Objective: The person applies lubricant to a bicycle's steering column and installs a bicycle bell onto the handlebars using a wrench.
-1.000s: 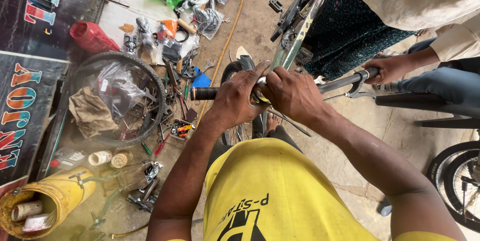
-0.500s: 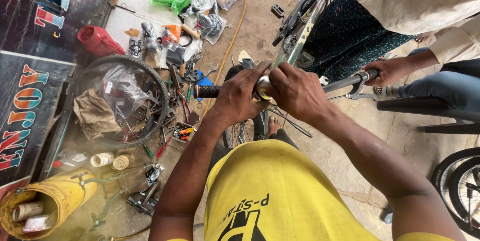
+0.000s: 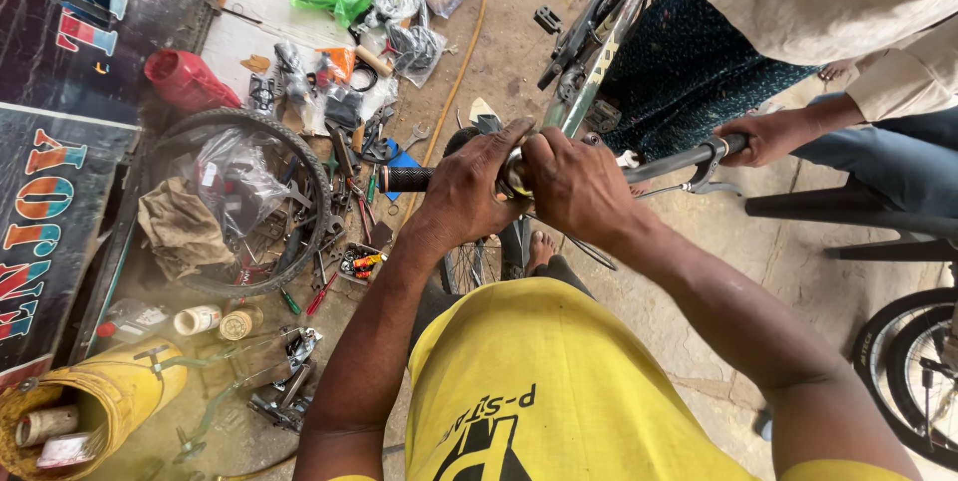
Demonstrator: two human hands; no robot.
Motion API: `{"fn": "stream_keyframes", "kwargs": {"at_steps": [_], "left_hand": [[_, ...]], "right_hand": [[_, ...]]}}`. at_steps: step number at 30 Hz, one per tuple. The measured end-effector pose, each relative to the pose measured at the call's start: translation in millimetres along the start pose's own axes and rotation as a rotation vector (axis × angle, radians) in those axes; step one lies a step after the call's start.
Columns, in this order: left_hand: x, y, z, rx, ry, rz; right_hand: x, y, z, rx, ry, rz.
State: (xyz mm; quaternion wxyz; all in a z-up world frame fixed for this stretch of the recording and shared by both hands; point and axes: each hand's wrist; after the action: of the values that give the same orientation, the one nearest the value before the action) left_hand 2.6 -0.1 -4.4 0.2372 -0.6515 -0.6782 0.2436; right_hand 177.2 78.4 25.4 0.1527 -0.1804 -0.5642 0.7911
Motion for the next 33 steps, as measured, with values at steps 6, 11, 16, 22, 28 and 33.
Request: {"fn": "stream_keyframes", "kwargs": {"at_steps": [6,11,16,22,28,33], "left_hand": [[0,0,0,0.003,0.049,-0.006],[1,3,0,0.004,0.007,0.005],[-1,3,-1,-0.014,-0.009,0.019],[-7,-8,-6,0.023,0.037,-0.051],[-17,-14,10,0.333,0.021,-0.123],[-16,-6,27,0.342,0.056,-0.156]], "right_hand": [[-3,-8,1,0.038,-0.131,-0.224],[-10,-8,3,0.078,-0.079,-0.123],[4,1,14,0.106,0.128,-0.014],[-51,11,-1,0.886,0.168,-0.342],[-129,55,-8,2.125,0.48,-0.443],[-143,72,23,1.95,0.885,-0.424]]}}
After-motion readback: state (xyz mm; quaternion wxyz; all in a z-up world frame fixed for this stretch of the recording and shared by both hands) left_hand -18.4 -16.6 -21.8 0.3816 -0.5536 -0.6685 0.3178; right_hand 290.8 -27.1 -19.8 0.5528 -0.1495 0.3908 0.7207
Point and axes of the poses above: each hand's wrist, its own x-axis towards the middle knuckle, its own y-axis out of the palm, z = x × y, and after that the axes turned 13 degrees about -y, right-handed
